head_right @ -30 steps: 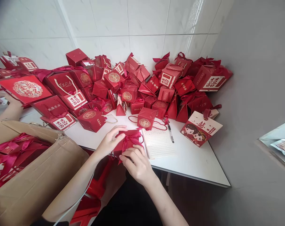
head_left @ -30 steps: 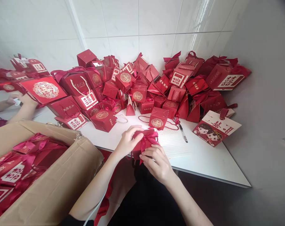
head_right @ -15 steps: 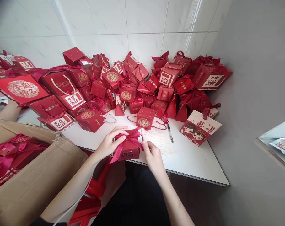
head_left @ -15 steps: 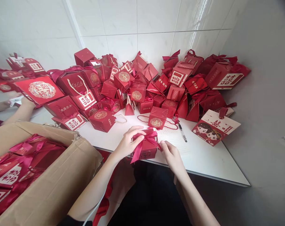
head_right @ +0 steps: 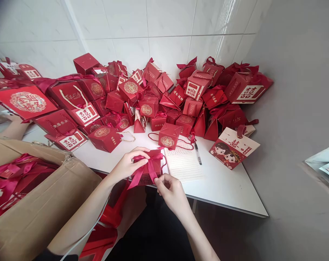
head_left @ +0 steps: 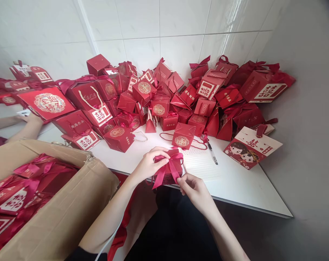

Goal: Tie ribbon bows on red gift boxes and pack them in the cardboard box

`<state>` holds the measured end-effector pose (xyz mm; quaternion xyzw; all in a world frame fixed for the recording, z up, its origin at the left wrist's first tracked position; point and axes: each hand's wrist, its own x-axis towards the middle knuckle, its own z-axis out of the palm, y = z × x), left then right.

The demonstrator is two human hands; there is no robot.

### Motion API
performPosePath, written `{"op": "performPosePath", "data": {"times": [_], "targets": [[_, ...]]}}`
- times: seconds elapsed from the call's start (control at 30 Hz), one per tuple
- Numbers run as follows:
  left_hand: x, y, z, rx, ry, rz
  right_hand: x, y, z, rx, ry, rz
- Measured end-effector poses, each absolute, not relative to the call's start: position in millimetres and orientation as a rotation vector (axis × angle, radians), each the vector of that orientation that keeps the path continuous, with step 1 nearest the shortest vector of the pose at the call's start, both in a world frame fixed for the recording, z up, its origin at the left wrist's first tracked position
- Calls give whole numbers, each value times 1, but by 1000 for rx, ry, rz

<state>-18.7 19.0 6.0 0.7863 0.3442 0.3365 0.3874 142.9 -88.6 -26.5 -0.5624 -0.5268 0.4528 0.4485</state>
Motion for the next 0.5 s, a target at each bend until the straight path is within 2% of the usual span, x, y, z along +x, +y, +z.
{"op": "performPosePath", "data": {"times": [0.13,0.23,0.33,0.5], "targets": [[-22,17,2,1880,924,1029,167,-88,-27,-1435,-1424,1167],[-25,17,-1,1692,1165,1198,185,-75,-16,-1536,-1334,1022],[-26,17,-3,1656,1360,1079,187,-53,-5,-1639,-1247,836],[-21,14,-7,1671,1334,1029,163,-26,0,-1521,-1355,904]]}}
